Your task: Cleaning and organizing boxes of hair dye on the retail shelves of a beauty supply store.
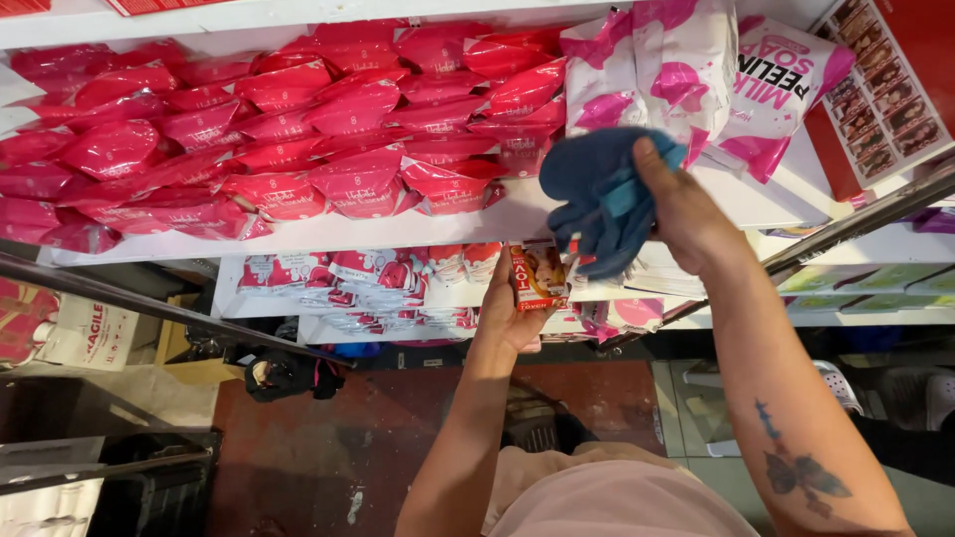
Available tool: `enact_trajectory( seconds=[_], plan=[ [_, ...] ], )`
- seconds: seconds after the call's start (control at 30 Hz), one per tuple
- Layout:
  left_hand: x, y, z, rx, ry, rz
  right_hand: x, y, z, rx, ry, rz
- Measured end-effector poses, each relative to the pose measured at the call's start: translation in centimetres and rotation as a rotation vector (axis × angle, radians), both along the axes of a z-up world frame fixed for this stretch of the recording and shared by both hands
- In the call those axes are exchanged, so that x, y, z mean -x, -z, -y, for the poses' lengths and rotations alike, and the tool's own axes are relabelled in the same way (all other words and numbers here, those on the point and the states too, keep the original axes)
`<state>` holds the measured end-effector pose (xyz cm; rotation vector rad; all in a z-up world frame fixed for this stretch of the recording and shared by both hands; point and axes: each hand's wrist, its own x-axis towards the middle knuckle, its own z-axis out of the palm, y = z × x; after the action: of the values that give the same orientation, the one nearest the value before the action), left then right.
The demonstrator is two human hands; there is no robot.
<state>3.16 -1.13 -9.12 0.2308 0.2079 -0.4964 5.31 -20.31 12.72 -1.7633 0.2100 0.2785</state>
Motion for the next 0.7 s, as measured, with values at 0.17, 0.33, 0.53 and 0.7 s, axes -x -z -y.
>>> enact_trajectory(
  seconds=[0.17,0.33,0.53,0.7],
  plan=[
    [0.2,-1.4,-0.4,0.004,0.039,-0.136,2.2,-2.1,-0.4,-0.589,0.068,0.141],
    [0.2,-2.4,0.0,-0.004,0.027,-0.087,4.9,1.3,-1.6,0.032,-0.05,0.14],
    [0.6,-0.9,1.1,-0.02,0.023,0.108,5.6,8.5,-5.4,0.847,-0.514,1.08],
    [0.9,-1.3,2.1,-0.182,0.068,0.019,3.2,11.2,-5.7,0.868,-0.329,0.716]
  ],
)
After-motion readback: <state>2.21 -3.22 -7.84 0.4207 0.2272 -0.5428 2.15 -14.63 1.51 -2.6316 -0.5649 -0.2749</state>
